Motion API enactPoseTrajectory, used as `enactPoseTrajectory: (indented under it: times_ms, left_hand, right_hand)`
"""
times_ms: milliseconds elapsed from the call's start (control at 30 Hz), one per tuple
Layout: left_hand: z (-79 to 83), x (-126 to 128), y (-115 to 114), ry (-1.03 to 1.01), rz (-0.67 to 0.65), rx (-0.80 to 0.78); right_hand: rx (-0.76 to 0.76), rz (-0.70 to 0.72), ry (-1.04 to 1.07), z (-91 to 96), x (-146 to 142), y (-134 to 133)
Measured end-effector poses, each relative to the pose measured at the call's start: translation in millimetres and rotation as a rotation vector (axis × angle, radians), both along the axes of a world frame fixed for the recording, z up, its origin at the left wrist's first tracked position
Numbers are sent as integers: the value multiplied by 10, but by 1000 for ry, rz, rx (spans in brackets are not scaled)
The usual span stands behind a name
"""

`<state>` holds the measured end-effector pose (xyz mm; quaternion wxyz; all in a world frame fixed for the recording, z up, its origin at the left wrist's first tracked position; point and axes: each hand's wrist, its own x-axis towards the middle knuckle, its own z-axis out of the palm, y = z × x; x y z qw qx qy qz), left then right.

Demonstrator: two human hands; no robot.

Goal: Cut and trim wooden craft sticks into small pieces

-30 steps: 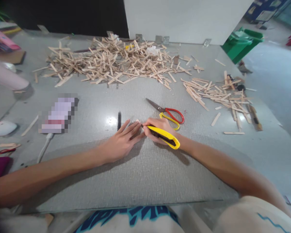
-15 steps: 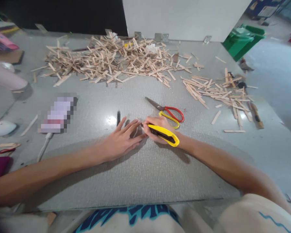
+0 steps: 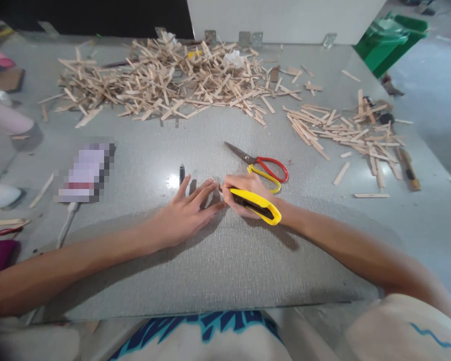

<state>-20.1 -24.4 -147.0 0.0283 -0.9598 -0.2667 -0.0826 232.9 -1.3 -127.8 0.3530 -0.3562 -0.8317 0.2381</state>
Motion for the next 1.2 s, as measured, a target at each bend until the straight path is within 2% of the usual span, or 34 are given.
enactPoseTrajectory:
  times_ms: [167, 333, 433, 567, 667, 767, 833, 967, 1033, 1100, 1200]
  left_hand:
    - [-6, -2, 4, 17, -9, -3]
    - [-84, -23, 5, -17, -7, 18]
    - [-99, -17, -5, -13, 8, 83]
    - [-30, 9, -38, 21, 27, 164]
    - [36, 18, -57, 57, 48, 183]
    - [72, 17, -62, 81, 53, 180]
    - [78, 15, -67, 112, 67, 195]
    - [68, 7, -80, 201, 96, 136]
    - [70, 1, -78, 203, 105, 104]
    - [93, -5, -58, 185, 111, 92]
    - [167, -24, 13, 154, 92, 29]
  right_hand:
    - [-7, -13, -23, -64, 35, 3]
    - [9, -16, 14, -74, 49, 0]
    - [-94, -59, 32, -37, 55, 24]
    - [-290, -168, 139, 2, 61, 87]
    - [-365, -158, 209, 52, 47, 132]
    - [-385, -140, 172, 152, 13, 128]
    - [-392, -202, 158, 246, -9, 88]
    - [-380, -476, 217, 493, 46, -1]
    - [-376, -557, 281, 613, 136, -20]
    - [-476, -509, 287, 676, 231, -37]
    - [-738, -363, 159, 614, 295, -113]
